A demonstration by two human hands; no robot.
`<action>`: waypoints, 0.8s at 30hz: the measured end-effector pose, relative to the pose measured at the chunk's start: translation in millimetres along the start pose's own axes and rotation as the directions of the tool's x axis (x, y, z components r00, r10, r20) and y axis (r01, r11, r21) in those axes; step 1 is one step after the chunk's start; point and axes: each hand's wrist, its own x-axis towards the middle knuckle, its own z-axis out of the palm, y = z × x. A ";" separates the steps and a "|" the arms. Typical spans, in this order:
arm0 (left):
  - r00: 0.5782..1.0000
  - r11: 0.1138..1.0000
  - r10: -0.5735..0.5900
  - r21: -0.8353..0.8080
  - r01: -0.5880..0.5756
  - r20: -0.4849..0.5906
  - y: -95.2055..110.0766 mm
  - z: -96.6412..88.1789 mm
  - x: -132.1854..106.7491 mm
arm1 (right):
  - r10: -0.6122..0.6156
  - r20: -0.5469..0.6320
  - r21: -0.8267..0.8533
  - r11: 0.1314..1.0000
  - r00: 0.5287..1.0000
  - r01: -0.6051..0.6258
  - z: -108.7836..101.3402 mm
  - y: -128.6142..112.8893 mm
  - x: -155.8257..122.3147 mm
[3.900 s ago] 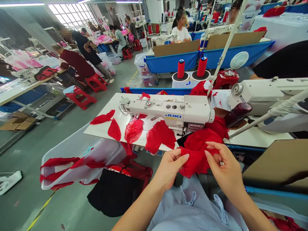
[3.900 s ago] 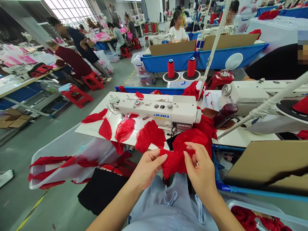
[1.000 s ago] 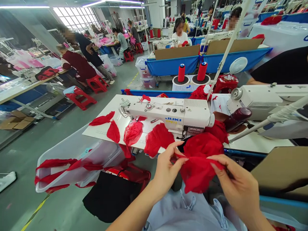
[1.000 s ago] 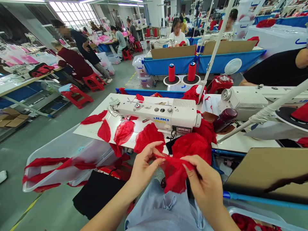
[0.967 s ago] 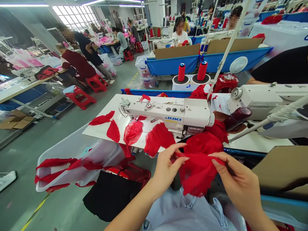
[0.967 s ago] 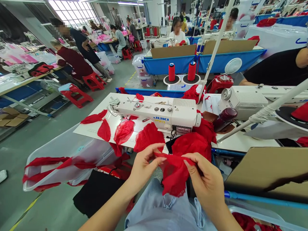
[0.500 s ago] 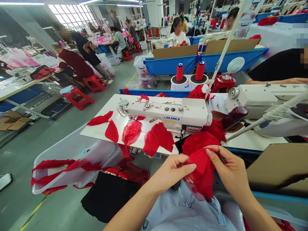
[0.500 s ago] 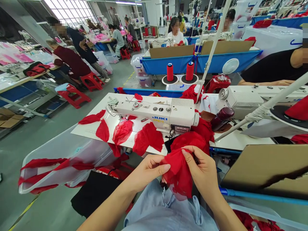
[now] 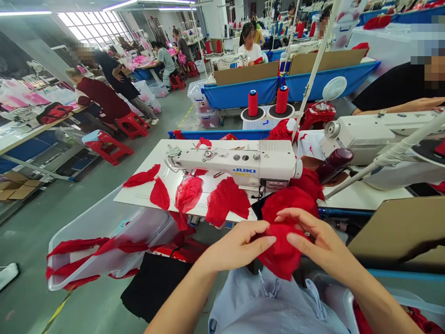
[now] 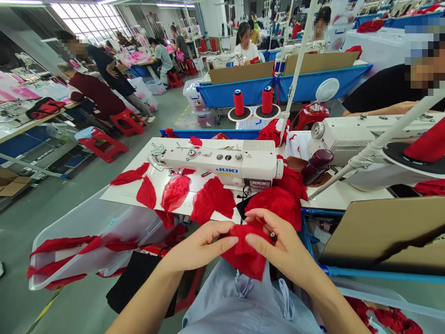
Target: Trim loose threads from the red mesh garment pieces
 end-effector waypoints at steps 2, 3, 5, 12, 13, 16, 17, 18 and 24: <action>0.995 0.975 0.010 0.218 -0.033 0.104 11.2 -12.5 1.2 | 0.044 0.156 0.100 0.993 0.987 -0.060 -0.4 -4.7 -1.8; 0.993 0.961 0.016 0.273 -0.046 0.114 14.9 -16.2 2.8 | 0.070 0.198 0.135 0.986 0.978 -0.098 0.8 -5.8 -2.8; 0.998 0.949 0.059 0.309 -0.054 -0.008 17.1 -17.3 6.9 | 0.153 0.182 0.215 0.958 0.971 -0.192 6.3 -5.6 -5.0; 0.799 0.947 0.227 0.318 -0.048 -0.557 -1.6 20.7 7.9 | 0.427 -0.285 0.629 0.759 0.858 -0.169 31.5 -1.9 -5.5; 0.830 0.951 0.218 0.301 -0.063 -0.513 -3.9 25.6 7.9 | 0.422 -0.297 0.635 0.757 0.857 -0.152 33.5 -2.9 -4.9; 0.832 0.960 0.230 0.259 -0.108 -0.505 -9.1 32.9 12.1 | 0.405 -0.322 0.635 0.763 0.856 -0.122 37.6 -5.9 -4.4; 0.826 0.968 0.220 0.217 -0.122 -0.519 -10.3 33.2 14.2 | 0.403 -0.336 0.634 0.765 0.852 -0.112 38.4 -6.4 -4.7; 0.830 0.980 0.191 0.154 -0.129 -0.523 -11.2 32.7 16.1 | 0.401 -0.346 0.633 0.767 0.848 -0.105 39.1 -6.6 -5.0; 0.908 0.983 -0.009 -0.170 -0.069 -0.418 -10.2 29.7 16.0 | 0.368 -0.373 0.616 0.784 0.851 -0.069 41.9 -4.8 -7.7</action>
